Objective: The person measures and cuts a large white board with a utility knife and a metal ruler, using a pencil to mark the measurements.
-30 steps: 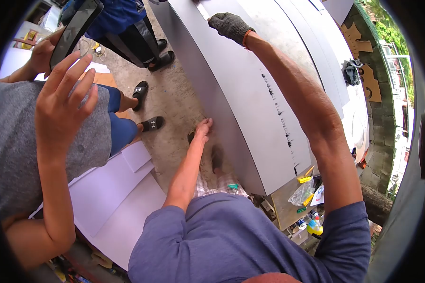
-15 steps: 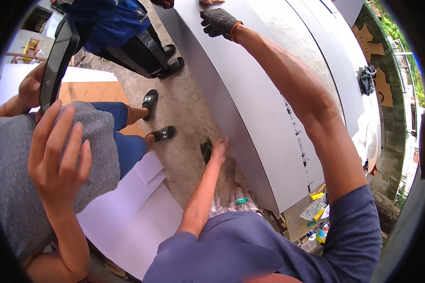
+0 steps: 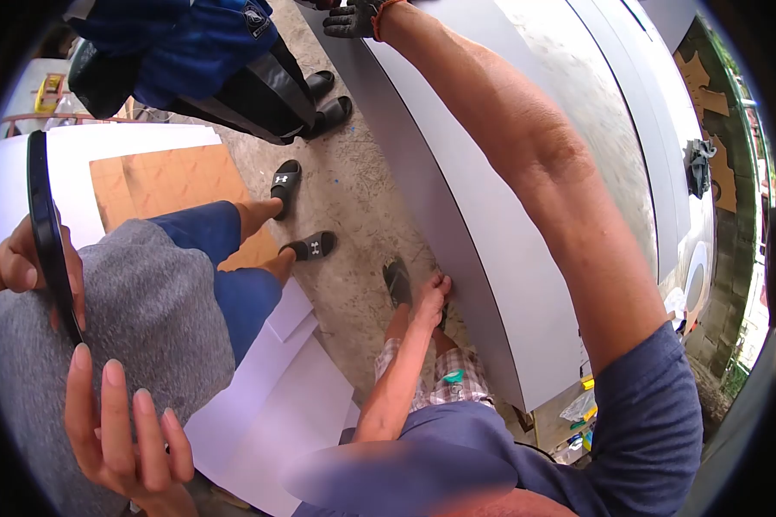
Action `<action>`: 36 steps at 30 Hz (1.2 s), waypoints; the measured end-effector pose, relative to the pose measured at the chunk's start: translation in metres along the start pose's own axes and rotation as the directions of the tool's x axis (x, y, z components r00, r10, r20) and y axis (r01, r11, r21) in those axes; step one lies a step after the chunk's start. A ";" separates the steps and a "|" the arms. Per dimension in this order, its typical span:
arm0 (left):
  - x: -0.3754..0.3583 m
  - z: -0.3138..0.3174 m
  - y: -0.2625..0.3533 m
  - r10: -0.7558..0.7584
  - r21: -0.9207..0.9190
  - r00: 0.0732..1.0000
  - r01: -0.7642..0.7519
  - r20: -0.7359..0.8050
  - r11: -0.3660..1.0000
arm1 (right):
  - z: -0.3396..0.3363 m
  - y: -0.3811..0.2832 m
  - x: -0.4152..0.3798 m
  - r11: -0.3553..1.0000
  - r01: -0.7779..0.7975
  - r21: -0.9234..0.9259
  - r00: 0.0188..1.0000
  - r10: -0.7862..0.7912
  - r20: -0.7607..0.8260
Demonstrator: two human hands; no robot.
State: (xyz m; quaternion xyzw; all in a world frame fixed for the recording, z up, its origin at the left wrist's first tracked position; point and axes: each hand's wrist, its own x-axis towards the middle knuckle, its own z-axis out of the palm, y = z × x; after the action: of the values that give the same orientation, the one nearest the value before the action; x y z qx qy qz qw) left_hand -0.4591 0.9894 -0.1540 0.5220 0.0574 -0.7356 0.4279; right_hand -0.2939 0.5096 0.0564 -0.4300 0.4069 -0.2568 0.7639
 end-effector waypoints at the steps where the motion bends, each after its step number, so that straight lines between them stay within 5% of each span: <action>1: -0.002 0.002 0.001 -0.004 -0.001 1.000 0.004 -0.014 1.000 | 0.000 0.001 0.001 1.000 0.000 -0.006 1.000 0.000 -0.004; 36: 0.009 0.002 0.002 -0.017 0.077 1.000 0.018 -0.008 0.997 | 0.009 0.003 0.028 0.889 0.060 -0.453 0.997 -0.075 -0.016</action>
State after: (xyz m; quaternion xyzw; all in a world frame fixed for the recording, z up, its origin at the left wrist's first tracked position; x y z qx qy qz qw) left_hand -0.4595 0.9817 -0.1596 0.5403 0.0352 -0.7390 0.4009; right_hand -0.2712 0.4947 0.0455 -0.6054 0.4531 -0.1885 0.6266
